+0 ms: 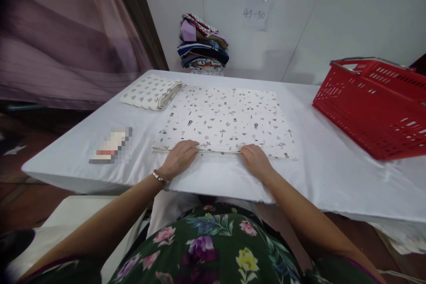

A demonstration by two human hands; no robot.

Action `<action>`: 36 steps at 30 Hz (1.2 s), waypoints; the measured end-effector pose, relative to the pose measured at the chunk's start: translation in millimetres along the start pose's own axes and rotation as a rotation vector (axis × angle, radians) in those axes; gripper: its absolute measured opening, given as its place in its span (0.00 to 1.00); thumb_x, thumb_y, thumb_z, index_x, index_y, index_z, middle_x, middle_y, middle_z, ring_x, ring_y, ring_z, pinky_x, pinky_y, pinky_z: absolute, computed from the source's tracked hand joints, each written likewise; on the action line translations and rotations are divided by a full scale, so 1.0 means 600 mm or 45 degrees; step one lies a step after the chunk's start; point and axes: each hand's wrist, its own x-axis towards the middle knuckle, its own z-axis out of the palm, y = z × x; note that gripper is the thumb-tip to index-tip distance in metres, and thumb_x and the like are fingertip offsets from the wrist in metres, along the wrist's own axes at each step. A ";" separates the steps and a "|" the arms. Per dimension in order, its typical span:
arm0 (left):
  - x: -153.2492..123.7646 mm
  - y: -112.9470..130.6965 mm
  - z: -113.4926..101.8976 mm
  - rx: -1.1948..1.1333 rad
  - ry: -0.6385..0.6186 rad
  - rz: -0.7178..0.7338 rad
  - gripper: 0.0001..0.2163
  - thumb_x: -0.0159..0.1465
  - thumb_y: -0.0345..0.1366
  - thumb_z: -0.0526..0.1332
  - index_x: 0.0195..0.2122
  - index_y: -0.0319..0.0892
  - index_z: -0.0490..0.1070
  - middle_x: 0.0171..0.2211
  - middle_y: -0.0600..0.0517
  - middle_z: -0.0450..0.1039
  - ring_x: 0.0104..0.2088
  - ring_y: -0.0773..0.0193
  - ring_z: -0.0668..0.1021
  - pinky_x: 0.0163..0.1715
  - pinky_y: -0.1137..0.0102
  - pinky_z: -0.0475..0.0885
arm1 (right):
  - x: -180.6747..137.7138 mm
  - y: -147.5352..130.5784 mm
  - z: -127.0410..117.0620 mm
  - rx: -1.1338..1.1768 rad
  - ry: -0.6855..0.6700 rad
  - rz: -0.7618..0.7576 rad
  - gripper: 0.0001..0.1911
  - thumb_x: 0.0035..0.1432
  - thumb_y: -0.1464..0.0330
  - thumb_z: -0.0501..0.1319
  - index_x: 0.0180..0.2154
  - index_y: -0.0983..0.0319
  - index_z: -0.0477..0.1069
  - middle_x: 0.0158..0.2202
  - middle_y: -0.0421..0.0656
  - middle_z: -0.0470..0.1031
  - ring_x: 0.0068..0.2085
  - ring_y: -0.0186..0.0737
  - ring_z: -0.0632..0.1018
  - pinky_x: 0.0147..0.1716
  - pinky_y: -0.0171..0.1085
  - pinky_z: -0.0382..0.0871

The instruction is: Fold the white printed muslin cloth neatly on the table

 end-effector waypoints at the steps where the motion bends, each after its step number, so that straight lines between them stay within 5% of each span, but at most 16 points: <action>1: 0.000 0.000 -0.001 0.001 -0.007 0.019 0.08 0.64 0.30 0.52 0.37 0.42 0.71 0.45 0.47 0.72 0.47 0.60 0.72 0.48 0.61 0.68 | 0.000 0.001 0.001 -0.011 -0.001 -0.007 0.12 0.64 0.71 0.49 0.39 0.61 0.70 0.41 0.48 0.74 0.42 0.45 0.72 0.41 0.43 0.66; 13: 0.016 -0.007 0.016 0.079 -0.009 0.014 0.09 0.65 0.31 0.51 0.32 0.40 0.69 0.28 0.50 0.72 0.31 0.63 0.73 0.40 0.64 0.67 | 0.003 0.007 0.006 -0.134 -0.018 -0.026 0.17 0.59 0.76 0.49 0.48 0.61 0.68 0.38 0.48 0.75 0.39 0.45 0.73 0.39 0.44 0.66; 23: 0.009 -0.009 0.023 0.187 -0.124 0.118 0.08 0.63 0.28 0.53 0.38 0.41 0.71 0.36 0.49 0.74 0.36 0.61 0.73 0.38 0.64 0.67 | 0.002 0.010 -0.006 -0.181 -0.156 -0.184 0.12 0.59 0.77 0.51 0.34 0.62 0.72 0.40 0.47 0.74 0.38 0.41 0.70 0.37 0.38 0.63; 36: 0.004 -0.013 0.025 0.228 -0.168 0.145 0.10 0.65 0.30 0.53 0.38 0.45 0.73 0.40 0.51 0.73 0.39 0.63 0.73 0.39 0.67 0.66 | -0.003 0.015 -0.013 -0.261 -0.290 -0.195 0.11 0.63 0.72 0.52 0.41 0.61 0.72 0.45 0.46 0.72 0.42 0.42 0.68 0.39 0.38 0.58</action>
